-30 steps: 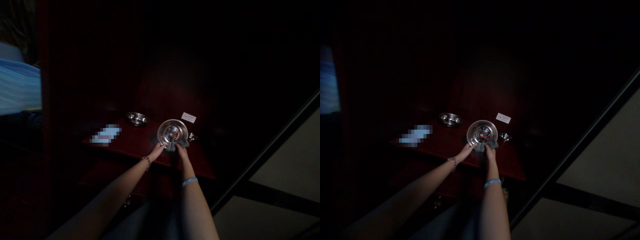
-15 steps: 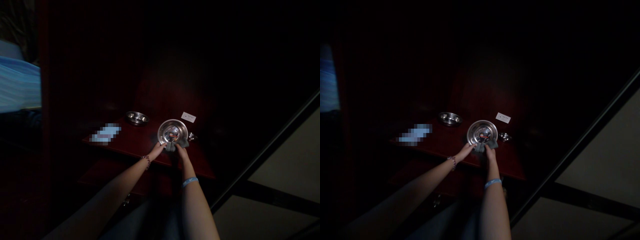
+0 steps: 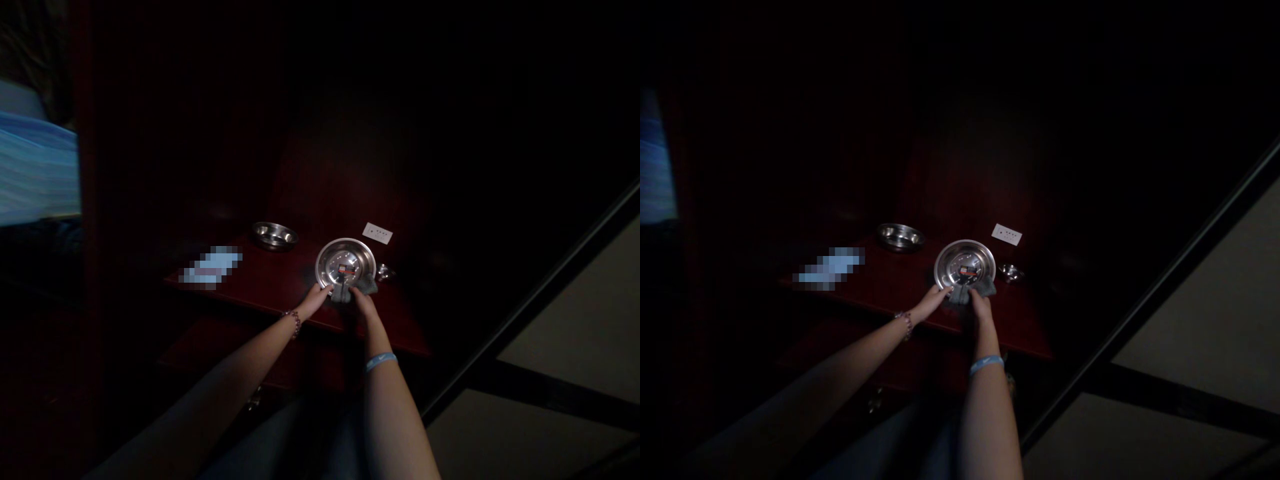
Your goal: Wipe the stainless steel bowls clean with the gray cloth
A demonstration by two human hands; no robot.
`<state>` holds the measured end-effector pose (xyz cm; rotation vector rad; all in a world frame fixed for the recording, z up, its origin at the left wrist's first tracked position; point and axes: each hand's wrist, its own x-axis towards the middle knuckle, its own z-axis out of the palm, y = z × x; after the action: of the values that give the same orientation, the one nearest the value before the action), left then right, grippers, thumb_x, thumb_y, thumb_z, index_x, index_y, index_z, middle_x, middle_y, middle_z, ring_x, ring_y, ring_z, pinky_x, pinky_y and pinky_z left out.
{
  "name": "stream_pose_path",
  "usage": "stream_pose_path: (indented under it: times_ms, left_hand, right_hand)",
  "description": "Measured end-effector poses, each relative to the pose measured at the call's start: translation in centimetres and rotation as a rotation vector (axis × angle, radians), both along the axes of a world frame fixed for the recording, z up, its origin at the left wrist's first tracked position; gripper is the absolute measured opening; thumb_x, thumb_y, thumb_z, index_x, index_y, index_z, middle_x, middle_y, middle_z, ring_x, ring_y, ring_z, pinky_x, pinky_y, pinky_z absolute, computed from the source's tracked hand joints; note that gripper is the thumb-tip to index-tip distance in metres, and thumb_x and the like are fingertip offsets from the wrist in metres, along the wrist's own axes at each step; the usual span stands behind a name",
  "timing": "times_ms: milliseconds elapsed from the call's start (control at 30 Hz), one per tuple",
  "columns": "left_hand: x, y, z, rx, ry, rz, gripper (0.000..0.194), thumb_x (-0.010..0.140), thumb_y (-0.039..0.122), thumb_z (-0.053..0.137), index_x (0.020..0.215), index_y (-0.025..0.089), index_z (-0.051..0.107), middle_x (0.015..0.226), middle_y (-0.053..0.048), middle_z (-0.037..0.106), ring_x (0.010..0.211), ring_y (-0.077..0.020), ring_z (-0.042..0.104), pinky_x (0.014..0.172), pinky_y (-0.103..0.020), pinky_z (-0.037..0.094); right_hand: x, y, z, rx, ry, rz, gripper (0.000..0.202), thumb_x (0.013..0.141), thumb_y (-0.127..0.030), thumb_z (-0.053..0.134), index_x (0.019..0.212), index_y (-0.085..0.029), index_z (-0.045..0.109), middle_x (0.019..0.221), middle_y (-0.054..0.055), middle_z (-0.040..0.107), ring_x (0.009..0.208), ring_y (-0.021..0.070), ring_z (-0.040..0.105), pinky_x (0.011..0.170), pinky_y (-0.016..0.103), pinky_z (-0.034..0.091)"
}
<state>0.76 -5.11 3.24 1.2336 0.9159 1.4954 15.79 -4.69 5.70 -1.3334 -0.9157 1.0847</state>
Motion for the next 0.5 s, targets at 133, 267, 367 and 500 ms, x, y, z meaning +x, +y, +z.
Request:
stream_pose_path:
  times_ms: [133,267,367,500]
  left_hand:
    - [0.0,0.3,-0.3,0.024,-0.007,0.011,0.027,0.084,0.024,0.059,0.107,0.015,0.070,0.116,-0.012,0.075,0.119,-0.0257,0.063,0.107,-0.036,0.044]
    - [0.0,0.9,-0.8,0.032,-0.039,0.022,0.020,0.085,0.022,0.060,0.099,0.014,0.072,0.105,-0.011,0.077,0.117,-0.0274,0.065,0.106,-0.039,0.045]
    - [0.1,1.1,-0.9,0.018,-0.063,0.027,0.017,0.085,0.021,0.061,0.097,0.015,0.072,0.098,-0.009,0.078,0.113,-0.0274,0.066,0.105,-0.039,0.047]
    - [0.1,0.8,-0.7,0.003,-0.075,0.033,0.016,0.085,0.018,0.062,0.097,0.013,0.072,0.095,-0.010,0.078,0.110,-0.0269,0.067,0.104,-0.039,0.047]
  right_hand:
    - [-0.2,-0.3,0.1,-0.007,0.051,0.020,0.024,0.078,-0.024,0.068,0.099,-0.013,0.071,0.080,0.006,0.073,0.075,0.0195,0.070,0.070,0.027,0.056]
    - [-0.6,-0.5,0.3,0.007,0.064,0.025,0.026,0.078,-0.025,0.068,0.100,-0.013,0.071,0.083,0.007,0.073,0.076,0.0195,0.070,0.072,0.028,0.056]
    - [-0.7,-0.6,0.4,-0.006,0.042,0.002,0.024,0.078,-0.024,0.067,0.099,-0.013,0.071,0.084,0.007,0.073,0.076,0.0193,0.069,0.072,0.028,0.056]
    - [-0.6,-0.8,0.5,0.008,0.014,0.021,0.024,0.079,-0.025,0.066,0.100,-0.014,0.071,0.088,0.008,0.073,0.080,0.0195,0.070,0.074,0.028,0.056]
